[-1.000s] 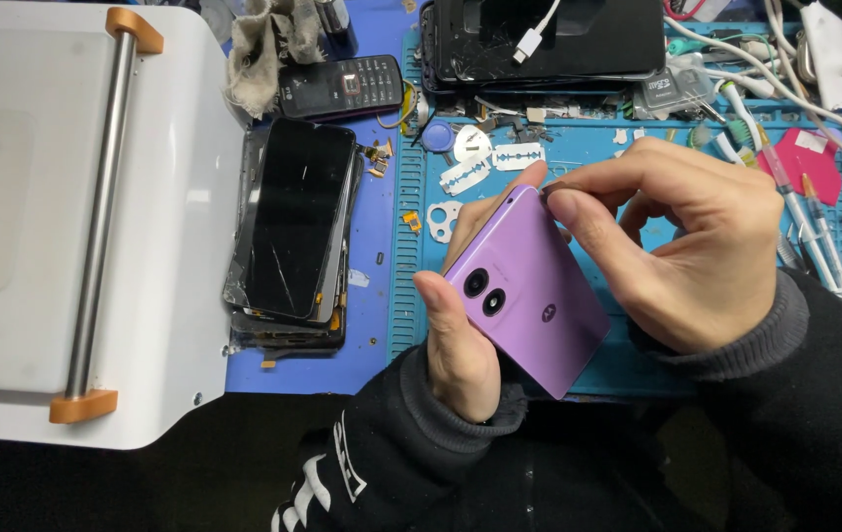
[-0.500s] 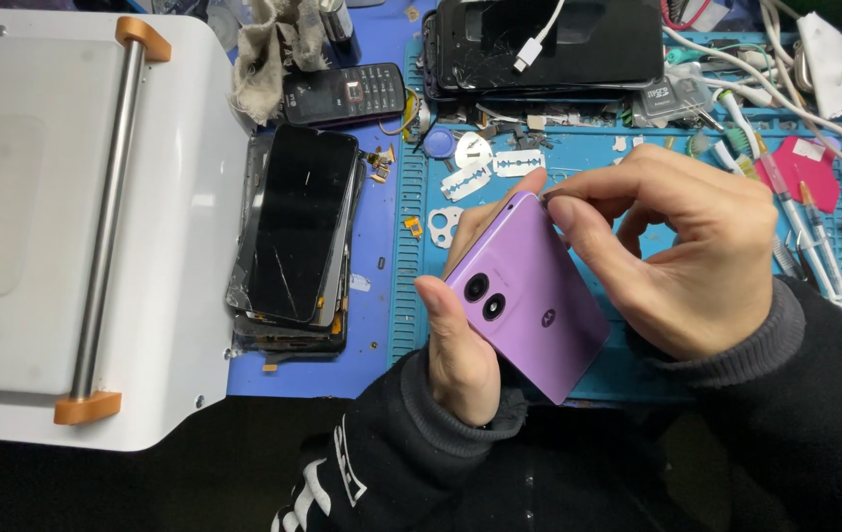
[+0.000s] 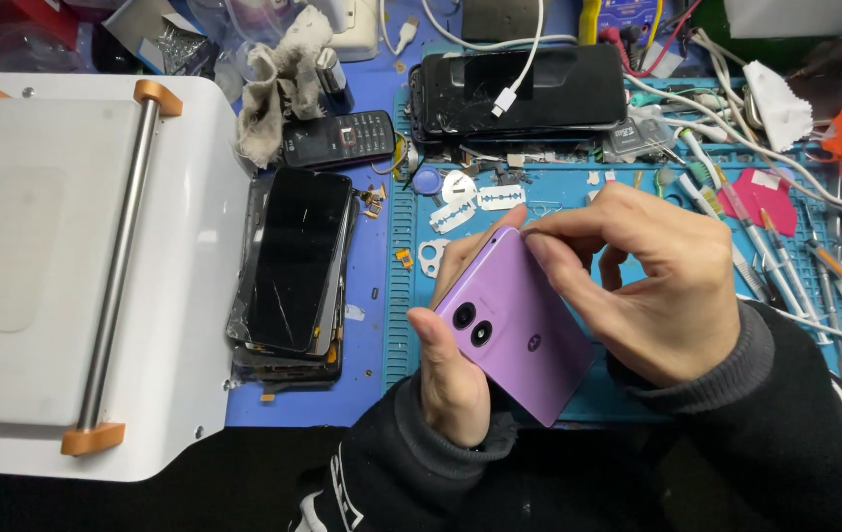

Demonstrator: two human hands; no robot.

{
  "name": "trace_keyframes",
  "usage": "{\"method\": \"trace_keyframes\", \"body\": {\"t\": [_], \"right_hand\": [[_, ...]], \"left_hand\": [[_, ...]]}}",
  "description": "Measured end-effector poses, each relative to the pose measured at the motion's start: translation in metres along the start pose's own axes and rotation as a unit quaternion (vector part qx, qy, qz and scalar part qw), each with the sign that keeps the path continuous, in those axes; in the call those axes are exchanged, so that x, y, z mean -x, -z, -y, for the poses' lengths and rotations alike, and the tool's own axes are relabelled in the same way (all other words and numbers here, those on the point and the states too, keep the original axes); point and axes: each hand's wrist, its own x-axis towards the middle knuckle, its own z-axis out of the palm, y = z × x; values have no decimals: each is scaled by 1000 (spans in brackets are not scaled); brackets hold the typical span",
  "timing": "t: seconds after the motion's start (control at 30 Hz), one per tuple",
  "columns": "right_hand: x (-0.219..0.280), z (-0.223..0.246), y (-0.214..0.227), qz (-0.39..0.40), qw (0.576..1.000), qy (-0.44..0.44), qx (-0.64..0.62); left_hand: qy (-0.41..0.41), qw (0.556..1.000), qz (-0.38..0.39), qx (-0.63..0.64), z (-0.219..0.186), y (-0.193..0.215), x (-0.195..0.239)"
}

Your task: Repairing a purple smartphone by replacing components.

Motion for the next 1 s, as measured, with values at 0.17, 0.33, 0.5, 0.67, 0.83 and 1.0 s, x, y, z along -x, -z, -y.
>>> {"method": "trace_keyframes", "body": {"t": [0.17,0.33,0.5,0.67,0.83,1.0], "right_hand": [[2,-1,0,-1,1000,-6,0],[5,-3,-1,-1,1000,-9,3],[8,-4,-1,-1,1000,-13,2],[9,-3,1,3,1000,-15,5],[12,-3,1,7,1000,-21,4],[18,-6,2,15,999,-40,17]], "left_hand": [[0,1000,-1,2,2,0,0],[4,1000,-1,1,1,2,0],[22,999,-9,-23,-5,0,-1],[24,999,2,-34,-5,2,0],[18,999,-1,-32,-3,2,-1],[6,998,-14,-55,0,2,0]]}}
